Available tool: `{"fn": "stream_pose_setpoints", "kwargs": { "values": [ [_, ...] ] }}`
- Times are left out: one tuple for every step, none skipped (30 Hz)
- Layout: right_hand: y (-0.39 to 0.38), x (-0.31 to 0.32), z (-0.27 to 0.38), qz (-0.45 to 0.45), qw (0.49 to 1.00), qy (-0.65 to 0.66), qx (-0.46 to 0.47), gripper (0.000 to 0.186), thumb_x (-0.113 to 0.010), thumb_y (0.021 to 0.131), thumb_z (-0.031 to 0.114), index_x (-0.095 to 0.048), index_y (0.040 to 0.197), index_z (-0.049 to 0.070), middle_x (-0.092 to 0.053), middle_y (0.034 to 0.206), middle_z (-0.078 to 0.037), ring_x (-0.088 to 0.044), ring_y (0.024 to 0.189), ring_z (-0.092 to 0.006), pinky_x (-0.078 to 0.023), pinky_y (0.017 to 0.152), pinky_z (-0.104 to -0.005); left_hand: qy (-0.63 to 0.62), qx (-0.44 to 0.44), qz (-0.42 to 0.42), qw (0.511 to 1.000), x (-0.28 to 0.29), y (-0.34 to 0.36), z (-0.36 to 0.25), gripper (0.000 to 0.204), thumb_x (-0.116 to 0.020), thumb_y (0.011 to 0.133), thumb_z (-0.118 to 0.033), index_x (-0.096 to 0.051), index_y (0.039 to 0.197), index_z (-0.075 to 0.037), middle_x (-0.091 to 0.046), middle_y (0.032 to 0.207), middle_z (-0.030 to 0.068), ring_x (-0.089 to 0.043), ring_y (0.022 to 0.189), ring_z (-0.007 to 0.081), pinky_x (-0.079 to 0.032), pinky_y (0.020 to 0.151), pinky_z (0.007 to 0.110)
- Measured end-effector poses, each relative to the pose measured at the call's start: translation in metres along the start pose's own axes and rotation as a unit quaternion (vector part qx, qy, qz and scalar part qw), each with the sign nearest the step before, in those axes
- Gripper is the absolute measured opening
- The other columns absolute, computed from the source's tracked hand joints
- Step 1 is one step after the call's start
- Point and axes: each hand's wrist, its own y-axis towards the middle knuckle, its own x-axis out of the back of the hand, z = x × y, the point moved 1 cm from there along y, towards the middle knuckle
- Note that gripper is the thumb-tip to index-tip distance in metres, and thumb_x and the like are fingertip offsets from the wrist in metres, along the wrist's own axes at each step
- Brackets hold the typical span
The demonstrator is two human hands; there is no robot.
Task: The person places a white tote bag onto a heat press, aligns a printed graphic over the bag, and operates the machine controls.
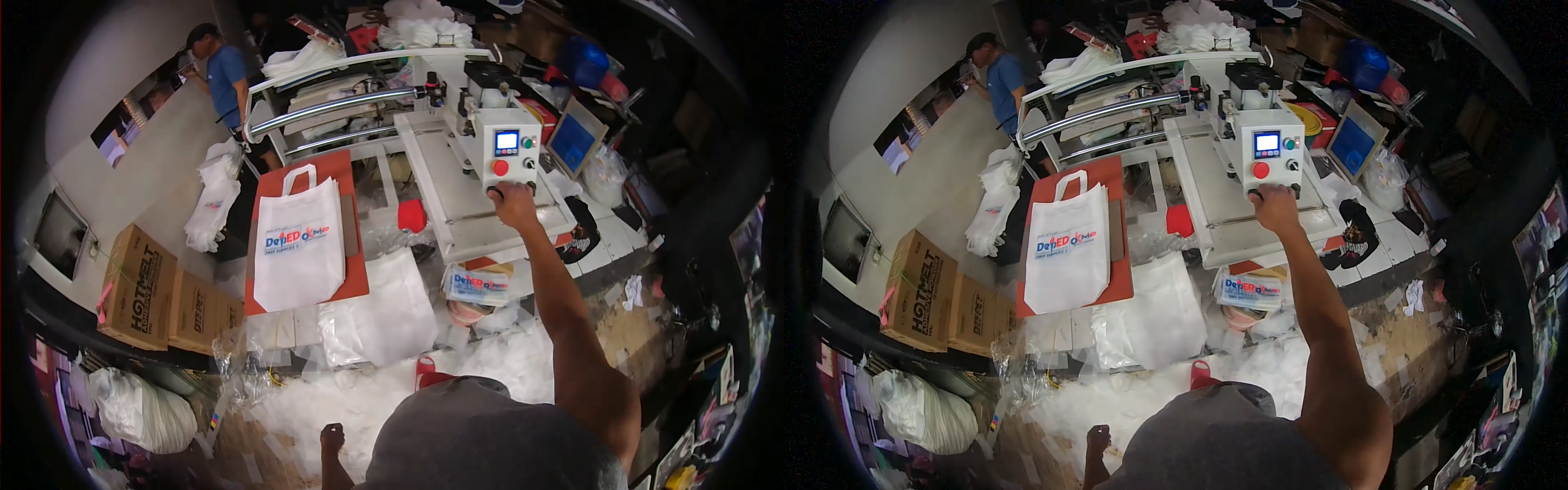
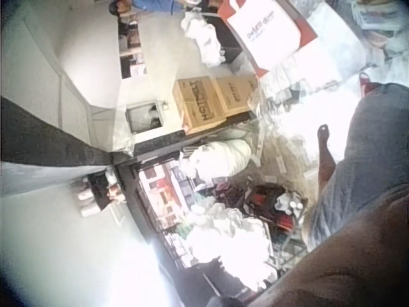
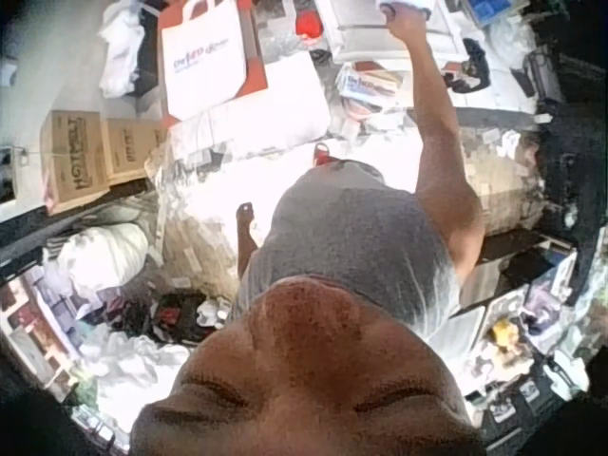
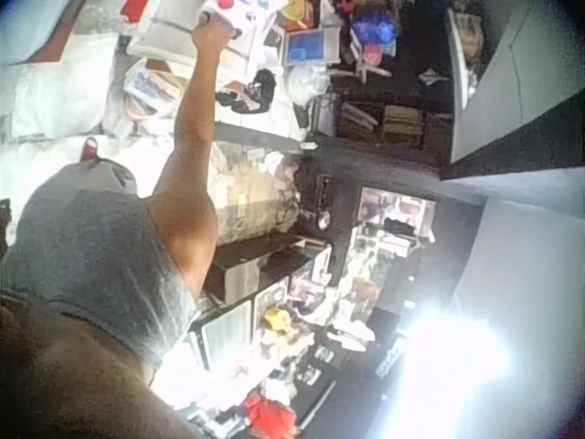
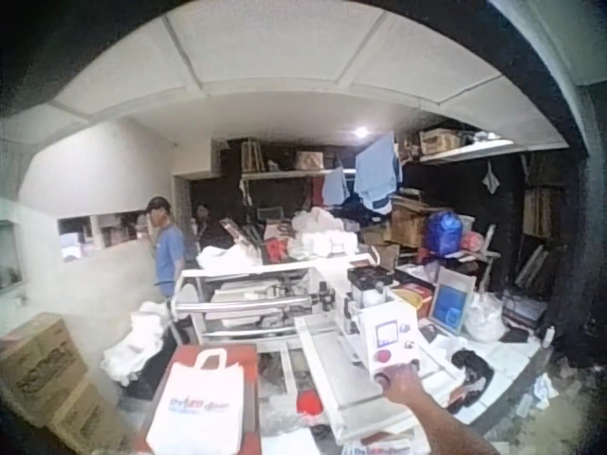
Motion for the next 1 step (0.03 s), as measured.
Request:
{"fn": "stream_pose_setpoints", "kwargs": {
  "values": [
    [0.0006, -0.0024, -0.0052, -0.016, 1.0, -0.011, -0.005, 0.028, -0.064, 0.087, 0.035, -0.067, 0.09, 0.007, -0.069, 0.086, -0.014, -0.064, 0.087, -0.0379, -0.043, 0.084, -0.0529, 0.005, 0.017, 0.021, 1.0, 0.0051, 0.0056, -0.0178, 0.012, -0.06, 0.089, -0.024, -0.064, 0.087, -0.012, -0.053, 0.054, 0.0015, -0.05, 0.044, 0.0155, -0.044, 0.041, 0.032]
  ]
}}
